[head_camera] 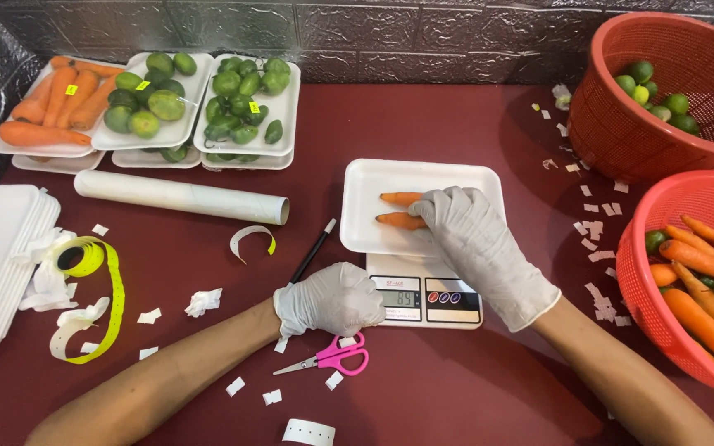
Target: The person, wearing gloves, places carrots one by one onto a white tray on a digital scale until it reaches a desired weight, then picks up the tray and sets it aside to prepare a sheet of plastic wrap from a roll.
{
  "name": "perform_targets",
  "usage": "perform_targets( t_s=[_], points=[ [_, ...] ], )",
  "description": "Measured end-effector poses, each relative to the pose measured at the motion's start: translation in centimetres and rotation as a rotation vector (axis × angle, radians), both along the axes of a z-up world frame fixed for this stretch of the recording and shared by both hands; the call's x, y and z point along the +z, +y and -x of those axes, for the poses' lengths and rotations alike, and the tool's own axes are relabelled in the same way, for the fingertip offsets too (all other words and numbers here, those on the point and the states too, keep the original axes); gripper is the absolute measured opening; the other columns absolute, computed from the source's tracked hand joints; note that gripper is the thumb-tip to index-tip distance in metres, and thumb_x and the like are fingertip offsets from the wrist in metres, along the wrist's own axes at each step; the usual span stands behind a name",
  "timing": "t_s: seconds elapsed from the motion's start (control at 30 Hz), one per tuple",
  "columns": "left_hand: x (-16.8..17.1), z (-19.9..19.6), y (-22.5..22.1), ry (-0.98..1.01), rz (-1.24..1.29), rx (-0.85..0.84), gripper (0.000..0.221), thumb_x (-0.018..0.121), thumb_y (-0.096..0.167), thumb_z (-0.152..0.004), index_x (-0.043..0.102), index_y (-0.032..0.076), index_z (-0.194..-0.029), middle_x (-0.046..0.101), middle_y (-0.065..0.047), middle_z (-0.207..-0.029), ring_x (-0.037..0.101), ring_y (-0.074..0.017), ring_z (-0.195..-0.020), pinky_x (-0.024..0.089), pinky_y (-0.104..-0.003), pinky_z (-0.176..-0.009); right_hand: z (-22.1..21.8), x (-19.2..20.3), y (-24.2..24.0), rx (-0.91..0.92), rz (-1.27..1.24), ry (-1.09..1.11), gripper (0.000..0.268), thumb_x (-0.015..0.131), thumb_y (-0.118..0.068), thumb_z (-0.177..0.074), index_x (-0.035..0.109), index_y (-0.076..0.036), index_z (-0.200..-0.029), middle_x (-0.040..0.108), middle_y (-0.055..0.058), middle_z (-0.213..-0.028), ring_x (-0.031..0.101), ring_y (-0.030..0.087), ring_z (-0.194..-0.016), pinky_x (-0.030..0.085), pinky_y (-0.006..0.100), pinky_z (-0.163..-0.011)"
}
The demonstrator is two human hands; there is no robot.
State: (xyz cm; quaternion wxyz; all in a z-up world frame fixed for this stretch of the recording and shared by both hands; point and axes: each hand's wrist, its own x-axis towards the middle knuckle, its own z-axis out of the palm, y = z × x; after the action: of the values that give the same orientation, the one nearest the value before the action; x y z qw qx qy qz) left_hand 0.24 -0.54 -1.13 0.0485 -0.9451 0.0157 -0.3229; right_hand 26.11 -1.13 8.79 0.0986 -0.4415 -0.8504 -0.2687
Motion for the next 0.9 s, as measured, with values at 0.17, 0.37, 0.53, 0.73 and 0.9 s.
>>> perform_targets(
  t_s=[0.17,0.37,0.53,0.73,0.9],
  points=[
    [-0.6,-0.1,0.2,0.002,-0.011,0.0,0.024,0.061,0.02,-0.082,0.043,0.021,-0.066,0.04,0.003,-0.066,0.048,-0.0184,-0.06,0.047,-0.034,-0.054,-0.1,0.4,1.7,-0.035,-0.079,-0.016,0.029,0.068,-0.017,-0.086,0.055,-0.016,-0.111,0.052,0.003,-0.099,0.057,0.027,-0.096,0.05,0.04,-0.086],
    [-0.5,0.0,0.2,0.009,0.007,-0.006,0.025,0.061,0.021,-0.085,0.043,0.021,-0.067,0.039,0.002,-0.066,0.048,-0.0193,-0.06,0.047,-0.034,-0.054,-0.4,2.1,3.0,0.056,0.119,0.189,0.032,0.079,-0.025,-0.077,0.062,-0.017,-0.102,0.06,0.0,-0.105,0.061,0.025,-0.101,0.056,0.039,-0.087],
    [-0.3,0.0,0.1,0.014,0.001,0.002,0.024,0.06,0.022,-0.084,0.043,0.021,-0.067,0.038,0.003,-0.066,0.049,-0.0181,-0.06,0.047,-0.033,-0.054,0.2,3.9,2.6,0.001,0.373,0.346,0.039,0.084,-0.025,-0.075,0.064,-0.016,-0.107,0.067,0.001,-0.117,0.066,0.026,-0.113,0.057,0.041,-0.096],
    [-0.4,0.1,0.1,0.012,-0.02,0.012,0.024,0.06,0.022,-0.086,0.044,0.021,-0.068,0.039,0.002,-0.066,0.048,-0.019,-0.059,0.047,-0.035,-0.053,1.0,6.6,1.4,-0.038,0.604,0.606,0.033,0.077,-0.011,-0.083,0.061,-0.012,-0.111,0.069,0.007,-0.117,0.064,0.033,-0.119,0.051,0.044,-0.105],
    [0.2,0.2,0.1,0.026,-0.017,0.009,0.022,0.061,0.02,-0.082,0.044,0.021,-0.068,0.04,0.002,-0.067,0.049,-0.0191,-0.061,0.047,-0.034,-0.053,2.0,7.4,1.5,-0.159,0.78,0.564,0.038,0.073,-0.02,-0.091,0.055,-0.02,-0.124,0.059,0.009,-0.134,0.055,0.033,-0.134,0.042,0.048,-0.118]
  ],
)
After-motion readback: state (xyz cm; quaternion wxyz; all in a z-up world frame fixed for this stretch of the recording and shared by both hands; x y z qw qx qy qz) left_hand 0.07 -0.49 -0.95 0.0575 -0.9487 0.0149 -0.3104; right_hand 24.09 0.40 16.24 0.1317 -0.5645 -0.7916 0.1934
